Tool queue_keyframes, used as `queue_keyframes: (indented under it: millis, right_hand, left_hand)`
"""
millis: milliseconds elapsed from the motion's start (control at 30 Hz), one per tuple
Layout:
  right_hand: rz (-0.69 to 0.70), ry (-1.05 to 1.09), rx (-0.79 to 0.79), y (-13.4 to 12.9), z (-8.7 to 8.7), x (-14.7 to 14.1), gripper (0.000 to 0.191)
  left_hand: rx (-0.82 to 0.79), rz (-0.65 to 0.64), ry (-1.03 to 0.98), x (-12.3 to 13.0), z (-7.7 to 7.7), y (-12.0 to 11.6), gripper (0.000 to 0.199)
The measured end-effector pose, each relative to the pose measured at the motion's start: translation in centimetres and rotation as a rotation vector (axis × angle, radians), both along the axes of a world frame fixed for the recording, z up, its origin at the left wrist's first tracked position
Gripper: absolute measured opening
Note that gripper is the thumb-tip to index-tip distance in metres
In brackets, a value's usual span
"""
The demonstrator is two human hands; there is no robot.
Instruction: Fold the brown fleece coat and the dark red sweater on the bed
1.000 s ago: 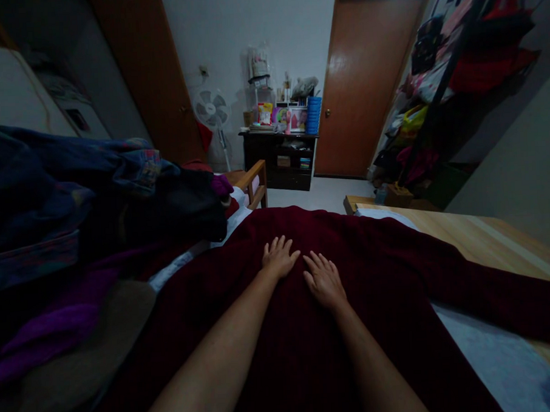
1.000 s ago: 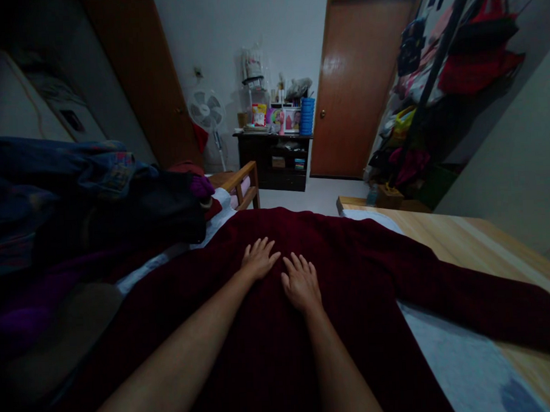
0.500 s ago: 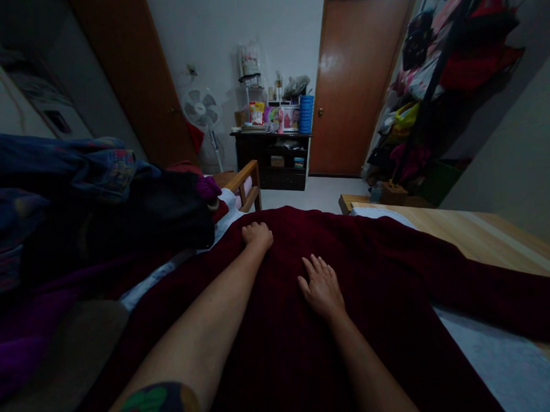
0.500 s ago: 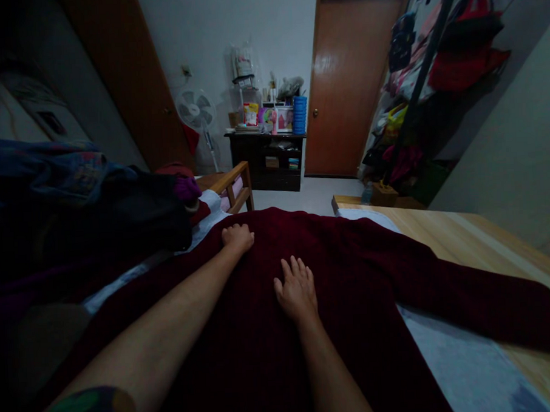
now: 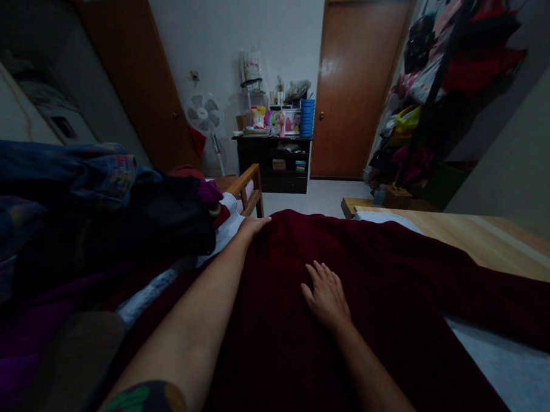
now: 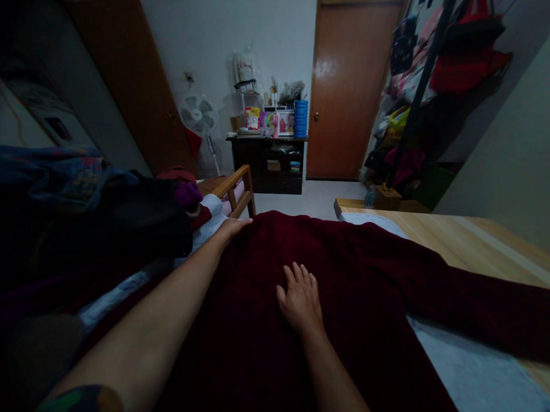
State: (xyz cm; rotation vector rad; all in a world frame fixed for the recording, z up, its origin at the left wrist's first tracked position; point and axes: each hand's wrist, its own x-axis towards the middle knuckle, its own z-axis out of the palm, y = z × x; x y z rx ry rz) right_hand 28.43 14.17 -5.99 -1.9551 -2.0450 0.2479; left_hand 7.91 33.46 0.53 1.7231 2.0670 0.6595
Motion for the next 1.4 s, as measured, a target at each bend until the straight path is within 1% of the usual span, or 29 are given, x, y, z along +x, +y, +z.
queue_keyframes:
  millis: [100,167,300,367,433,467,533,633,767,833,900,967,1033,1133,1233,1333,1400]
  right_hand:
    - [-0.004,-0.002,0.007,0.0,0.1,0.0,0.056]
    - [-0.005,0.001,0.010,0.0,0.1,0.0,0.056]
    - [0.004,0.003,0.021,0.0,-0.1,0.1,0.056]
    - [0.009,0.002,0.026,0.0,-0.2,0.2,0.056]
    - [0.010,0.006,0.025,0.0,-0.3,0.2,0.056]
    - [0.008,0.010,0.023,0.0,-0.3,0.2,0.056]
    - [0.004,0.017,0.020,0.0,-0.3,0.2,0.056]
    - [-0.001,0.028,0.013,0.0,-0.1,0.1,0.056]
    - [-0.006,0.037,0.005,0.1,0.0,0.1,0.056]
    - [-0.006,0.039,0.000,0.1,0.0,0.1,0.056]
    - [-0.006,0.036,-0.003,0.1,0.1,0.1,0.056]
    - [-0.007,0.031,-0.003,0.1,0.2,0.0,0.056]
    - [-0.008,0.030,-0.004,0.0,0.3,0.0,0.056]
    - [-0.009,0.033,-0.012,0.0,0.5,0.0,0.056]
    - [-0.004,0.034,-0.012,-0.1,0.5,0.0,0.056]
    - [0.001,0.032,-0.006,0.0,0.3,0.1,0.056]
    - [0.000,0.030,-0.003,0.0,0.2,0.1,0.056]
  left_hand:
    - [-0.103,-0.189,0.063,2.0,-0.1,-2.2,0.036]
    - [-0.104,-0.257,0.142,3.5,-0.5,-4.3,0.029]
    - [0.012,-0.287,0.283,5.7,-1.7,-8.4,0.029]
    - [0.122,-0.302,0.366,6.0,-2.3,-9.5,0.027]
    - [0.230,-0.295,0.468,5.9,-2.8,-10.0,0.032]
    - [0.251,-0.279,0.507,5.7,-2.9,-10.0,0.036]
    - [0.193,-0.236,0.518,5.4,-3.1,-9.6,0.047]
    - [0.073,-0.164,0.460,4.9,-3.0,-8.8,0.057]
    - [0.071,-0.077,0.360,4.3,-3.0,-8.1,0.067]
    - [0.083,-0.065,0.304,4.1,-3.1,-7.9,0.062]
    - [0.103,-0.069,0.278,3.9,-3.4,-7.8,0.051]
    - [0.131,-0.078,0.278,3.7,-3.8,-8.0,0.042]
    - [0.178,-0.093,0.284,3.7,-4.1,-8.2,0.037]
    - [0.240,-0.152,0.317,3.5,-4.3,-8.5,0.032]
    - [0.221,-0.195,0.399,2.9,-3.4,-7.8,0.027]
    - [0.212,-0.180,0.454,1.6,-1.4,-5.9,0.025]
    - [0.224,-0.154,0.477,0.6,-0.1,-4.3,0.029]
